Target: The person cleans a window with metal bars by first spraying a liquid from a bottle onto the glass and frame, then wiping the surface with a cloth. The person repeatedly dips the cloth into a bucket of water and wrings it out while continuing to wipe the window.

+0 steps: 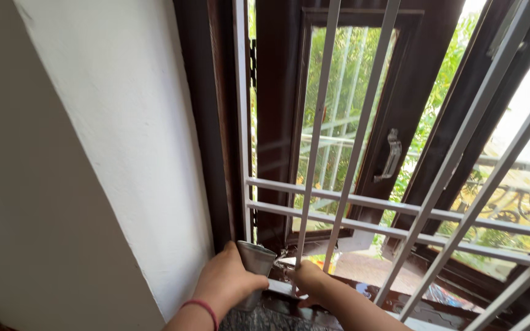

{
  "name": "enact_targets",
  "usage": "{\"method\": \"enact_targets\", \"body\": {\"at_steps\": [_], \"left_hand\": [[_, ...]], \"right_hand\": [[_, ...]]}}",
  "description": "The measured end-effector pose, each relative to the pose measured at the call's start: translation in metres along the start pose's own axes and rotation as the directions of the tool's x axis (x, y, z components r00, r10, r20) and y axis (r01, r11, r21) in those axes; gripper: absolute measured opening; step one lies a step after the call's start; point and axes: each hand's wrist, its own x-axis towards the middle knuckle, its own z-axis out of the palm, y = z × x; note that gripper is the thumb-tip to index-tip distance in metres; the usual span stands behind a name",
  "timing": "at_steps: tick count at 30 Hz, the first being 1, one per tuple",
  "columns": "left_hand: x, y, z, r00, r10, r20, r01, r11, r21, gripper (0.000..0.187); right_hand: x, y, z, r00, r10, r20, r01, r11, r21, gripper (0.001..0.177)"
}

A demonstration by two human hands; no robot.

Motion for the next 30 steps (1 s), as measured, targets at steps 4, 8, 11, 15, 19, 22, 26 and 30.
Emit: {"method": "enact_targets", "body": {"at_steps": [4, 8, 11, 15, 19, 22, 26, 30], "left_hand": [[-0.026, 0.006, -0.019, 0.999, 0.01, -0.047, -0.012, 0.999, -0.043, 0.076], [-0.057, 0.024, -0.051, 0.999, 0.032, -0.042, -0.035, 0.996, -0.081, 0.074], [-0.076, 0.049, -0.082, 0.999, 0.039, -0.025, -0.039, 0.999, 0.001, 0.074], [-0.094, 0.09, -0.129, 0.997, 0.055, 0.05, -0.06, 0.993, 0.106, 0.078], [-0.109, 0.135, -0.169, 0.991, 0.109, 0.08, -0.117, 0.988, 0.103, 0.072], [-0.111, 0.171, -0.193, 0.989, 0.125, 0.082, -0.129, 0.991, 0.039, 0.067], [-0.109, 0.204, -0.216, 0.986, 0.165, -0.03, -0.163, 0.985, 0.063, 0.076], [-0.098, 0.21, -0.22, 0.972, 0.231, -0.032, -0.218, 0.95, 0.223, 0.084]], "right_hand": [[-0.066, -0.015, -0.02, 0.951, -0.187, 0.247, 0.264, 0.904, -0.336, 0.05], [-0.144, -0.037, -0.035, 0.971, -0.227, 0.078, 0.239, 0.898, -0.368, 0.055], [-0.21, -0.065, -0.06, 0.941, -0.331, 0.071, 0.337, 0.894, -0.296, 0.058], [-0.29, -0.114, -0.098, 0.829, -0.559, -0.024, 0.543, 0.813, -0.211, 0.063], [-0.343, -0.15, -0.103, 0.422, -0.884, -0.201, 0.741, 0.464, -0.486, 0.078], [-0.345, -0.194, -0.103, 0.247, -0.931, -0.27, 0.869, 0.336, -0.362, 0.074], [-0.313, -0.233, -0.104, 0.431, -0.85, -0.304, 0.9, 0.43, 0.071, 0.045], [-0.266, -0.248, -0.101, 0.482, -0.806, -0.344, 0.744, 0.169, 0.646, 0.025]]}}
